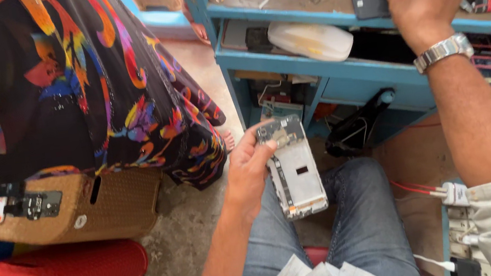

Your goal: The person repairs a mobile phone by hand and using a screwdriver, manipulating the internal chassis and components at a workbench.

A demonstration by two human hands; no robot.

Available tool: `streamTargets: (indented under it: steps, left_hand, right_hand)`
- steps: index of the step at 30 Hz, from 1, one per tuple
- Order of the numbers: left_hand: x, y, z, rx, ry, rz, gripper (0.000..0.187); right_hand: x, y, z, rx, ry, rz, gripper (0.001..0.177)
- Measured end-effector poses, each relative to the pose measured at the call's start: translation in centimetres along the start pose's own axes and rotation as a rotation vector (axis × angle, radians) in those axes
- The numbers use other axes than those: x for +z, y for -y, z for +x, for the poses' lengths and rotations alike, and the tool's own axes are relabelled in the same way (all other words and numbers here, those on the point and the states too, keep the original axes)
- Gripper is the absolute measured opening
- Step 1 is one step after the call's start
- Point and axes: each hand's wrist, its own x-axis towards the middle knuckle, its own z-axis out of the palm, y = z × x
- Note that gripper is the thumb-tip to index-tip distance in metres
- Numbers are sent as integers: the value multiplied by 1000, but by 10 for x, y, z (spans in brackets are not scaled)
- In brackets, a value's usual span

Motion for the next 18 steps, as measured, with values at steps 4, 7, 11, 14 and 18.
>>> streamTargets:
  steps: [4, 7, 11, 14, 18]
  left_hand:
    - [-2, -3, 6, -35, -36, 32, 41]
    - [-2, -4, 10, -7, -8, -13, 41]
    - [4, -7, 16, 5, -17, 1, 43]
    - [9, -5, 18, -24, -47, 35, 44]
    - [10, 5, 16, -78, -47, 64, 45]
  right_hand:
    - [-44, 25, -12, -6, 69, 217, 22]
    - [-93, 57, -47, 271, 406, 674, 22]
    - [-146, 107, -109, 576, 940, 1092, 24]
    - [-159, 131, -146, 688, 1170, 1401, 36]
    - [-163, 141, -187, 863, 1203, 1723, 39]
